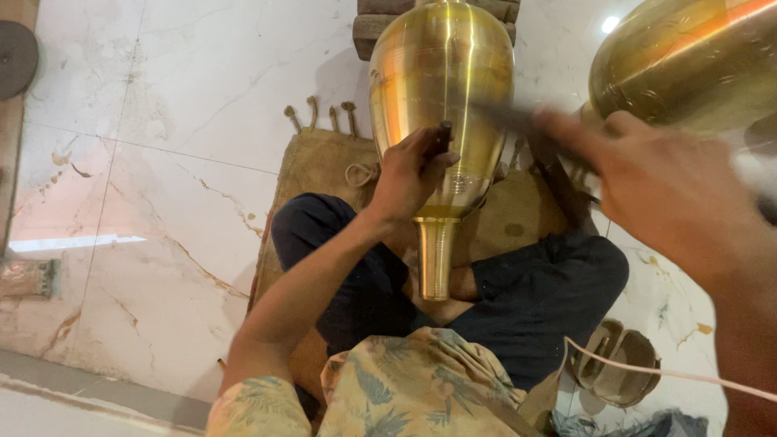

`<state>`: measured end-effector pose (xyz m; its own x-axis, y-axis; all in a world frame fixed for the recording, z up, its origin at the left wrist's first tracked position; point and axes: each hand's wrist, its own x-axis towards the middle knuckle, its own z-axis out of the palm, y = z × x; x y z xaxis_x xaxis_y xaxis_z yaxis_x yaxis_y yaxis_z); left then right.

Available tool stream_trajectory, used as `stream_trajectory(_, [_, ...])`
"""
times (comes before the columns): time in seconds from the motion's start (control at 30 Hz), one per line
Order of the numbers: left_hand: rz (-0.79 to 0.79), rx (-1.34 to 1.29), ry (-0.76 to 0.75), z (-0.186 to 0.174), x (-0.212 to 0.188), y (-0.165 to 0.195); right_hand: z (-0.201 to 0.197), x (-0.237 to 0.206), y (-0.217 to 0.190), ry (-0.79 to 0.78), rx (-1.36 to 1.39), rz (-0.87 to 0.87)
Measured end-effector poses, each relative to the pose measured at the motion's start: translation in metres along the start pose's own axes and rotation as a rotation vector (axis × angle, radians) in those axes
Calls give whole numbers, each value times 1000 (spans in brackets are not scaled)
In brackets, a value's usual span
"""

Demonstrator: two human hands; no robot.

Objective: The person sits on the floor with a large brass vessel held between their legs and engraves decorative patterns into its surface, holding a chisel against the metal and striking it with a wooden mallet. They reposition the chisel repeatedly around the vessel's body and neck, then rotate the vessel to continue working on a new section.

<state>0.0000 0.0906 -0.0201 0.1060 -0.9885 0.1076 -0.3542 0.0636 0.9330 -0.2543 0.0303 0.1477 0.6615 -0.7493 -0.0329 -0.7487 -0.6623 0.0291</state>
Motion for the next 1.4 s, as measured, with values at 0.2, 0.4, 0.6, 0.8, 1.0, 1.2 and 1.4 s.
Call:
stream_trajectory(0.2, [-34,-256,335,30,-21,-7,-36,14,-29,-44,-289,-107])
stream_trajectory(0.4, [41,-174,435,39,-24,-11,-20,21,-29,-92,-442,-45])
stream_trajectory(0.6, [43,-191,436,39,-25,-9,-14,25,-18,96,147,-81])
stream_trajectory(0.8, [52,-152,244,23,-15,-5,-16,11,-7,-70,0,25])
stream_trajectory(1.0, [172,55,-80,2,17,-1,25,-28,12,180,190,137])
stream_trajectory(1.2, [376,91,-661,2,62,1,118,-92,-8,312,477,350])
stream_trajectory(1.4, [619,188,-966,12,86,10,206,-133,-75,350,658,723])
